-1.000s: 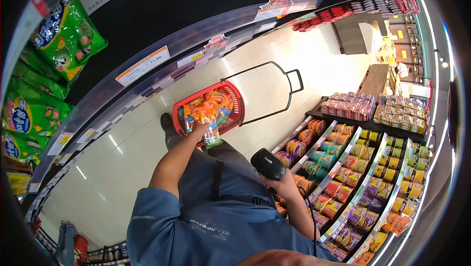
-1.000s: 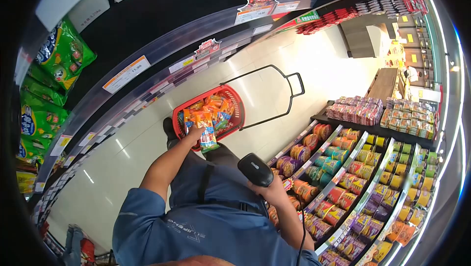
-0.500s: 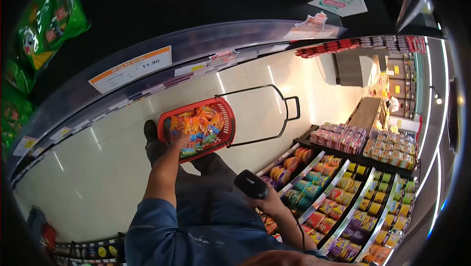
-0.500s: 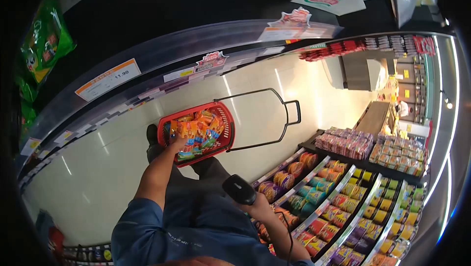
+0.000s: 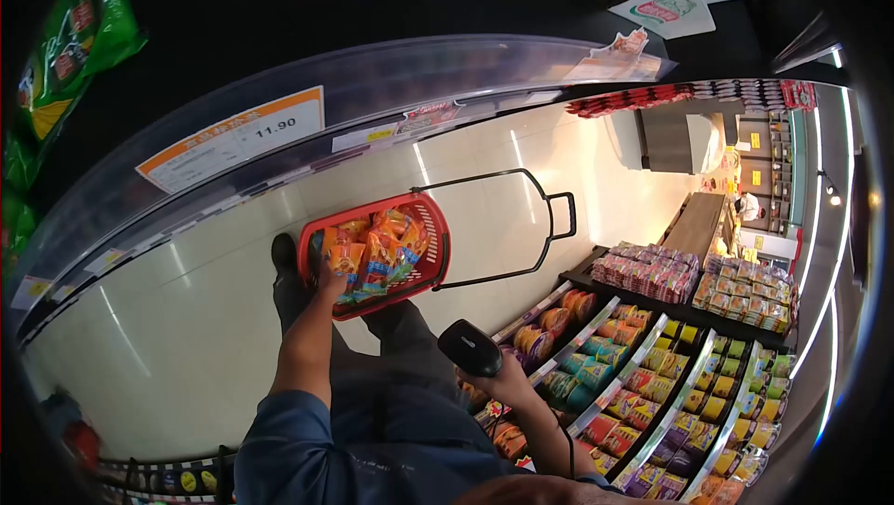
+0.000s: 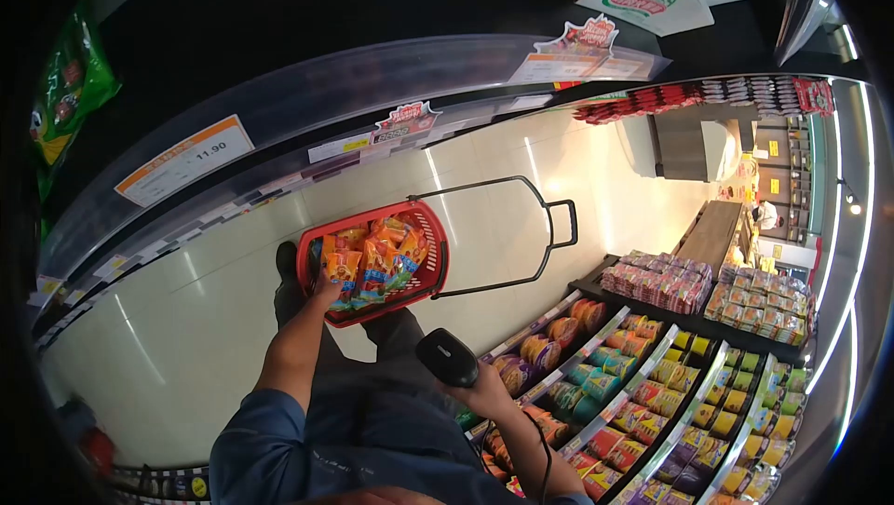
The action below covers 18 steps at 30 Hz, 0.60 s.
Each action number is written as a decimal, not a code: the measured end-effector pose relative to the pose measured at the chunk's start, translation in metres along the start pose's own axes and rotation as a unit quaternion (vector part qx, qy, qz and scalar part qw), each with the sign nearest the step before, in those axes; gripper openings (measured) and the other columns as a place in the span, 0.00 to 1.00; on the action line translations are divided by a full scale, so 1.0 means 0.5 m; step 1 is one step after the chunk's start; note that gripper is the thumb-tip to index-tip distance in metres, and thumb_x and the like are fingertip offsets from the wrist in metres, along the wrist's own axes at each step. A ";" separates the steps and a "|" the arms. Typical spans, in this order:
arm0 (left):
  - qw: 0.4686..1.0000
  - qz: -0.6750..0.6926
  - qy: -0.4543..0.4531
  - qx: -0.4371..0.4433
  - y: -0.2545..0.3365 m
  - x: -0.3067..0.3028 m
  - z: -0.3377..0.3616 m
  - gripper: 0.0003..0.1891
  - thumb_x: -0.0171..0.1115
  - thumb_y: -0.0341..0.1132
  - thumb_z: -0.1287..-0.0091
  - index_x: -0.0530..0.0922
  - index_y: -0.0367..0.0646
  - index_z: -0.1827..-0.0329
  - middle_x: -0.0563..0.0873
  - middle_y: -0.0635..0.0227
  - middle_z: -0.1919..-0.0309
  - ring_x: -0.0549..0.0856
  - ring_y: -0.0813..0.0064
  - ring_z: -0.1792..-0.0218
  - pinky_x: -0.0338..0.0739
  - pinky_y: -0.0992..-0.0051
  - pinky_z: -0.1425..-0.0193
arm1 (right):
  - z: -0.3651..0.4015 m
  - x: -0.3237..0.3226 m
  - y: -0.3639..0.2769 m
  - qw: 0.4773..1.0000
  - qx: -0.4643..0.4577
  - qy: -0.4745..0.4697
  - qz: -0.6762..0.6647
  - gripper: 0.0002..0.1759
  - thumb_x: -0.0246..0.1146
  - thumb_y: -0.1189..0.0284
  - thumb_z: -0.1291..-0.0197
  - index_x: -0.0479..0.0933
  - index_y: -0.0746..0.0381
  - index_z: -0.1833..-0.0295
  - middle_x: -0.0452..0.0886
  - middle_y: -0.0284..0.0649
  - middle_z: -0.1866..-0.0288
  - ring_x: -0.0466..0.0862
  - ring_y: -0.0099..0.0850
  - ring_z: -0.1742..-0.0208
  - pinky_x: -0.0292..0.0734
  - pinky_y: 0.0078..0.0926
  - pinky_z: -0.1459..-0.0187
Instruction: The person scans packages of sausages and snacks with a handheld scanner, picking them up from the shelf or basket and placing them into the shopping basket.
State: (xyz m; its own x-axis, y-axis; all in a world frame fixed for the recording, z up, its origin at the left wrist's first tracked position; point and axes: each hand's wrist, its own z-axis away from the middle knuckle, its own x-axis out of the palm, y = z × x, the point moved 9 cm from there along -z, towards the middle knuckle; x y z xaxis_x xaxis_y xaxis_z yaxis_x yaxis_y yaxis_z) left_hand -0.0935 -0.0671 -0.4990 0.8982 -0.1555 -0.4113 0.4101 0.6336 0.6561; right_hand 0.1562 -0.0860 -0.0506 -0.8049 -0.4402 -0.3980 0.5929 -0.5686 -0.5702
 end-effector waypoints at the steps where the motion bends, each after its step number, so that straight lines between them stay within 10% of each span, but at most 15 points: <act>1: 0.998 0.047 0.006 -0.039 -0.008 -0.008 0.008 0.37 0.72 0.31 0.48 0.67 0.36 0.34 0.77 0.42 0.42 0.77 0.45 0.39 0.72 0.58 0.33 | -0.002 0.006 0.020 1.000 0.010 -0.007 -0.013 0.21 0.74 0.65 0.46 0.81 0.66 0.52 0.86 0.42 0.67 0.85 0.28 0.64 0.80 0.31 0.57; 8: 0.996 -0.026 0.017 -0.085 -0.038 -0.015 0.002 0.40 0.75 0.33 0.53 0.67 0.36 0.35 0.78 0.43 0.43 0.77 0.46 0.39 0.73 0.58 0.34 | -0.001 0.023 0.049 0.999 0.030 0.012 0.024 0.20 0.75 0.69 0.47 0.80 0.67 0.52 0.85 0.36 0.67 0.82 0.22 0.66 0.79 0.27 0.60; 11: 0.998 -0.015 -0.002 -0.066 -0.021 -0.019 -0.014 0.37 0.76 0.30 0.52 0.69 0.35 0.38 0.82 0.47 0.46 0.84 0.52 0.47 0.81 0.60 0.45 | -0.006 0.020 0.056 0.999 0.011 0.033 0.008 0.23 0.76 0.67 0.48 0.80 0.67 0.51 0.86 0.39 0.66 0.82 0.22 0.65 0.79 0.28 0.59; 14: 0.980 0.104 -0.053 -0.159 0.019 -0.024 0.015 0.28 0.74 0.23 0.47 0.73 0.34 0.43 0.88 0.58 0.63 0.89 0.68 0.72 0.84 0.70 0.76 | -0.006 0.021 0.083 0.999 0.046 0.018 0.016 0.23 0.74 0.62 0.48 0.81 0.65 0.51 0.87 0.47 0.65 0.88 0.34 0.61 0.81 0.32 0.56; 18: 0.977 0.029 -0.101 -0.186 0.039 -0.019 0.024 0.33 0.77 0.27 0.50 0.72 0.33 0.41 0.87 0.52 0.57 0.90 0.60 0.62 0.87 0.65 0.64 | 0.013 0.024 0.109 0.996 0.052 0.062 -0.030 0.23 0.75 0.62 0.48 0.81 0.66 0.51 0.86 0.47 0.66 0.88 0.33 0.62 0.81 0.33 0.57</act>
State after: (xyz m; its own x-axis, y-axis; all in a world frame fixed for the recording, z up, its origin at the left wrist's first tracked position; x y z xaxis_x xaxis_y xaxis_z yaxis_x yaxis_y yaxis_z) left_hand -0.0924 -0.0625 -0.4748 0.9465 -0.2336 -0.2226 0.3054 0.8711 0.3845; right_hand 0.1793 -0.1268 -0.0820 -0.8324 -0.3165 -0.4549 0.5369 -0.6637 -0.5208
